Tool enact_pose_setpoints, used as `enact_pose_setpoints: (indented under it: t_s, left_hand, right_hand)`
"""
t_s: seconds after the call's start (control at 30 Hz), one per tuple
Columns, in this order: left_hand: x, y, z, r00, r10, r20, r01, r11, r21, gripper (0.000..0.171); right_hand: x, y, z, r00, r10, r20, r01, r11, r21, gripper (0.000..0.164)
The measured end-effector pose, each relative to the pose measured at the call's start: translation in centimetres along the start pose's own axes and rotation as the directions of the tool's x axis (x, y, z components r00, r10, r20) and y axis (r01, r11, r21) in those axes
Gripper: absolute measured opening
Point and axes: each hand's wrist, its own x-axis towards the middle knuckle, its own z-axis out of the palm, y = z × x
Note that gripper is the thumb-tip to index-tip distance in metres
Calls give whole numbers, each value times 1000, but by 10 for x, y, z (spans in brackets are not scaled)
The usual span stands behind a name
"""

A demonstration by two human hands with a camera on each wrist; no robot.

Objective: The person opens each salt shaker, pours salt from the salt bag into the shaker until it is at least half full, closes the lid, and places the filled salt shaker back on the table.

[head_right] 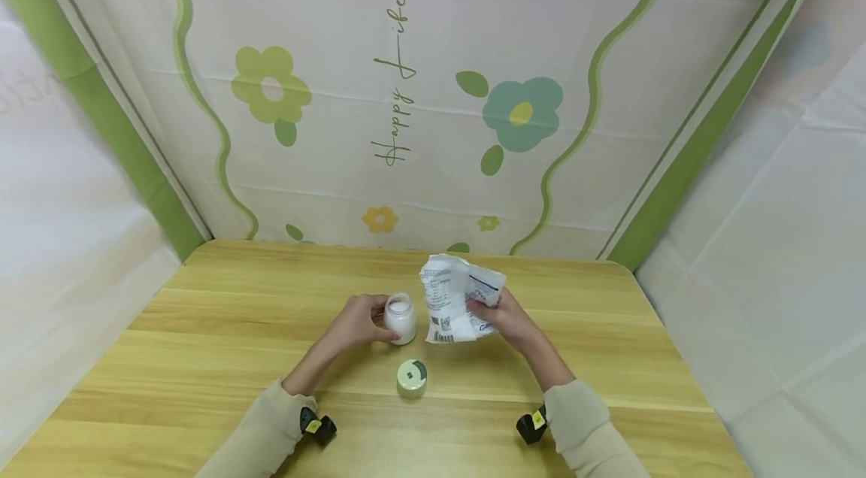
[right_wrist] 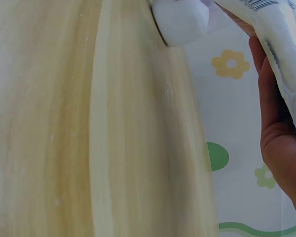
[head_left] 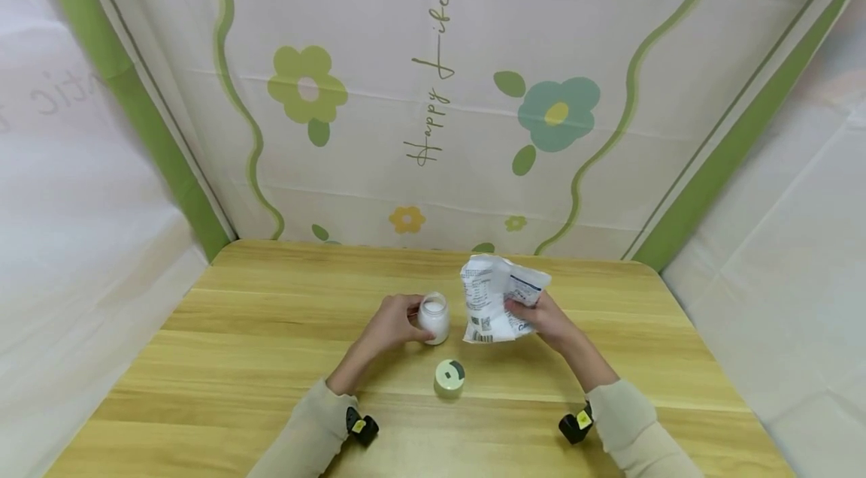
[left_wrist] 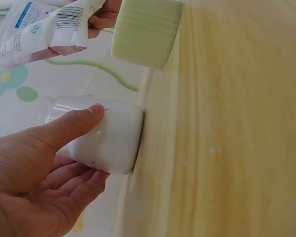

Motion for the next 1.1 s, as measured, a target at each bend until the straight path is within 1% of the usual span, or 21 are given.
enact_pose_setpoints:
  t_s: [0.17, 0.27, 0.4, 0.6, 0.73, 0.83, 0.93, 1.0, 1.1]
  left_hand:
    - [1, 0, 0, 1000, -2, 0, 2, 1000, -1, 59]
    - [1, 1, -1, 1000, -3, 2, 3, 1000, 0, 59]
    - [1, 1, -1, 1000, 7, 1, -7, 1000, 4, 58]
    - [1, 1, -1, 1000, 18, -5, -18, 1000, 4, 57]
    - [1, 2, -1, 1000, 11, 2, -11, 1000, -1, 56]
    - [1, 3, -1, 1000, 7, 3, -7, 1000, -12, 56]
    - [0, 3, 0, 1000, 11, 5, -11, 1000, -17, 56]
    - [0, 2, 0, 1000, 18, 5, -18, 1000, -8, 56]
    - [0, 1, 1, 1000, 12, 4, -12, 1000, 1, 57]
  right_hand:
    - [-3, 2, -3, 998, -66, -24, 67, 995, 70, 38]
    - [-6, 3, -6, 995, -99, -31, 101, 991, 84, 40]
    - [-9, 5, -11, 992, -119, -42, 122, 989, 83, 41]
    - [-14, 5, -14, 992, -92, -82, 100, 990, 101, 36]
    - [-16, 9, -19, 990, -79, -116, 91, 990, 104, 34]
    - [-18, 12, -22, 990, -77, -119, 89, 991, 98, 33]
    - [-21, 14, -23, 991, -57, -117, 65, 996, 66, 35]
    - [-23, 15, -24, 992, -30, -122, 33, 999, 27, 36]
    - [-24, 14, -23, 991, 14, -132, -19, 999, -32, 37]
